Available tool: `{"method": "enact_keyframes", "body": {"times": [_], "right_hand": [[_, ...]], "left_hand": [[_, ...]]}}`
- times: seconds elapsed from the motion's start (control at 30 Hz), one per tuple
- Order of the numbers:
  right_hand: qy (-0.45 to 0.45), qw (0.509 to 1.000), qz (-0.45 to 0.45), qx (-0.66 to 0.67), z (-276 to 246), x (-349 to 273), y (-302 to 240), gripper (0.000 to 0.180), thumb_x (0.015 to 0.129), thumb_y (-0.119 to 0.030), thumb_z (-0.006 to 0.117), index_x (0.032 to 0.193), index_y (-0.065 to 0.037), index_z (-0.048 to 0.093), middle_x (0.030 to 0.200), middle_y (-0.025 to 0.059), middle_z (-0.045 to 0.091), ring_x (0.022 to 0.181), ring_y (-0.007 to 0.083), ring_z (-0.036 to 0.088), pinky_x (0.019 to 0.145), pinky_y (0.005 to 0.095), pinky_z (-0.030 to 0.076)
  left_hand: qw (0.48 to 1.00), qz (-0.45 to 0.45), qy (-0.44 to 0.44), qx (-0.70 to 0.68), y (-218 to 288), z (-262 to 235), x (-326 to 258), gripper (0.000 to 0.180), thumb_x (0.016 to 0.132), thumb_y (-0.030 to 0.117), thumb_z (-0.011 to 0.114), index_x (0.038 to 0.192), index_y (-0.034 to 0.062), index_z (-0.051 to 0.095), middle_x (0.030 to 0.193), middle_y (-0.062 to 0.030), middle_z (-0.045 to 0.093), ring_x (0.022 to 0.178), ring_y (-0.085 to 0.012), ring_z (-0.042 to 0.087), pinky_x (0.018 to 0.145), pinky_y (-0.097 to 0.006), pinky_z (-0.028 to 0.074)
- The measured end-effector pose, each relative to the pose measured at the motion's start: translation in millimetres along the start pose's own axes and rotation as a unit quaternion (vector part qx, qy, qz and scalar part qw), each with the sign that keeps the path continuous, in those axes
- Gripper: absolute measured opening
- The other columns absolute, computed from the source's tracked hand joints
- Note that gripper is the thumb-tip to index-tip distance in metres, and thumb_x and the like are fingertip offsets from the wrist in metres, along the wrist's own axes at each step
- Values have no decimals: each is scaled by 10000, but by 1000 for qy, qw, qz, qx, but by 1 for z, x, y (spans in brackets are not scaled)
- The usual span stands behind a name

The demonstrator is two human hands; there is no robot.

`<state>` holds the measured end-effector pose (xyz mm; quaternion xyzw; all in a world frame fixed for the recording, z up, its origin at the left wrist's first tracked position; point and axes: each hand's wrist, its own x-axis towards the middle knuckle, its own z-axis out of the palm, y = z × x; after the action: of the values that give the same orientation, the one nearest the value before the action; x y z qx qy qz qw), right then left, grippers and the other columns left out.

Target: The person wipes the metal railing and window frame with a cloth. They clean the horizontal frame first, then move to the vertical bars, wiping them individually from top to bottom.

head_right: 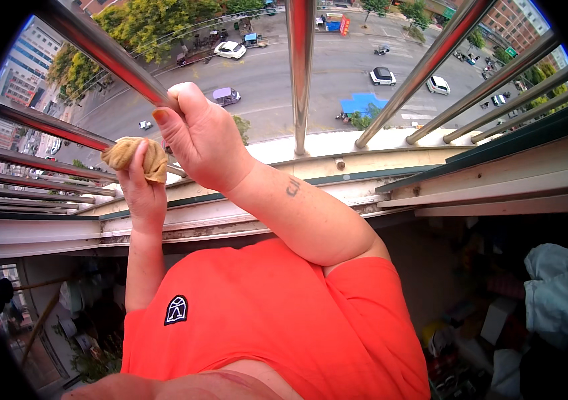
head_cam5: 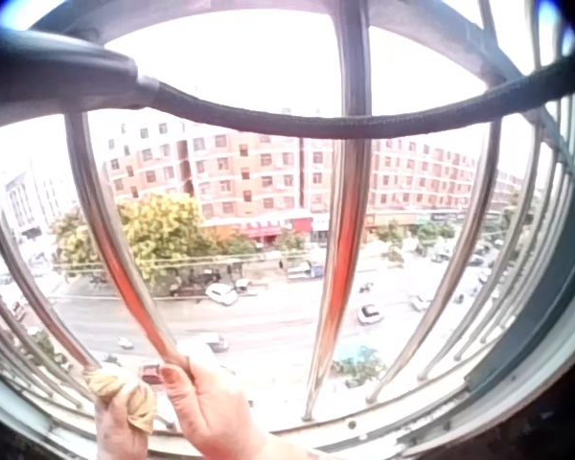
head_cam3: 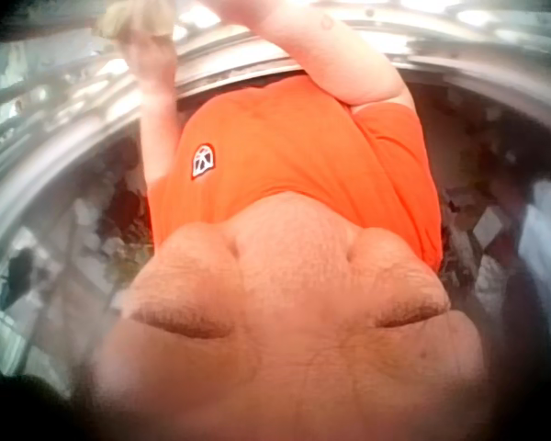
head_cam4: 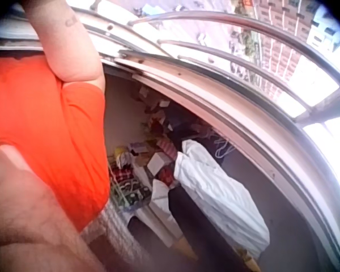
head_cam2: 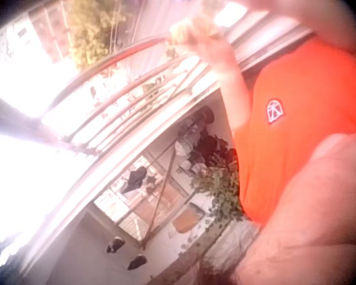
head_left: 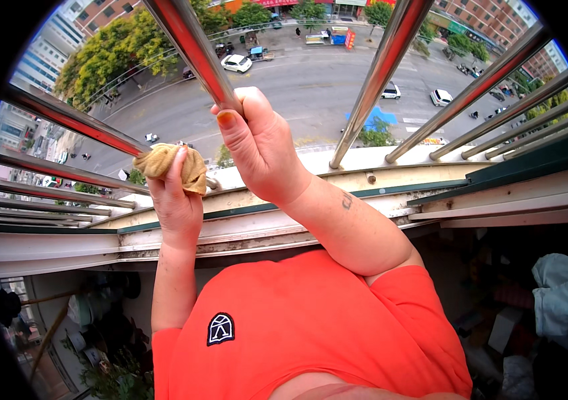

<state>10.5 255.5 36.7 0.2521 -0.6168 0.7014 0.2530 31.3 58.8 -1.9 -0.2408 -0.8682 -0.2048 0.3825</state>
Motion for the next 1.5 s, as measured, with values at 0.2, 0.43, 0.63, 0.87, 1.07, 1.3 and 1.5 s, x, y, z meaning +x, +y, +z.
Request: {"method": "enact_keyframes", "body": {"times": [0.2,0.43,0.63,0.87,1.07,1.3,1.5], "right_hand": [[-10,999,32,24,-3,-2,-5,316,1054,-372,540,1034,-59,506,722,38,582,618,124,611,575,287,494],[-13,1000,19,11,2,-1,-6,312,1055,-363,539,1035,-54,499,724,62,594,628,169,626,595,305,502],[-8,1000,10,3,-2,-2,-2,287,1057,-334,544,1044,-51,499,722,66,593,623,182,612,599,307,500],[-9,1000,17,17,0,0,-7,265,1056,-309,551,1057,-49,499,717,52,587,627,158,616,586,301,498],[-16,1000,21,8,-1,-1,-6,281,1060,-331,537,1049,-54,491,715,56,586,617,158,625,577,304,499],[-18,1000,17,-1,0,-1,-5,304,1064,-360,519,1051,-58,486,712,62,587,614,176,628,579,316,500],[-17,1000,9,13,-2,-1,-4,281,1069,-331,518,1090,-51,515,760,34,552,657,137,547,608,281,458]], "left_hand": [[976,74,203,-21,3,-35,104,598,878,21,736,1421,19,485,1356,-126,550,1304,-269,478,1130,-383,379],[954,5,286,85,22,-74,147,751,864,97,774,1451,-16,319,1360,-157,488,1235,-248,558,1074,-368,476],[967,-70,235,62,12,-20,85,842,904,107,727,1537,3,181,1432,-189,438,1302,-272,500,1097,-382,426],[961,-186,110,-173,2,21,-2,844,928,103,701,1547,10,136,1452,-188,409,1315,-265,476,1094,-384,398],[956,-150,156,-199,3,4,32,778,923,65,713,1516,-16,217,1391,-156,460,1234,-222,527,1063,-346,416],[945,61,308,88,-4,-83,160,617,885,191,789,1347,-29,444,1236,-156,608,1088,-227,673,943,-308,586],[947,20,317,50,14,-75,168,558,897,149,733,1376,10,482,1237,-121,597,1054,-235,638,962,-321,543]]}}
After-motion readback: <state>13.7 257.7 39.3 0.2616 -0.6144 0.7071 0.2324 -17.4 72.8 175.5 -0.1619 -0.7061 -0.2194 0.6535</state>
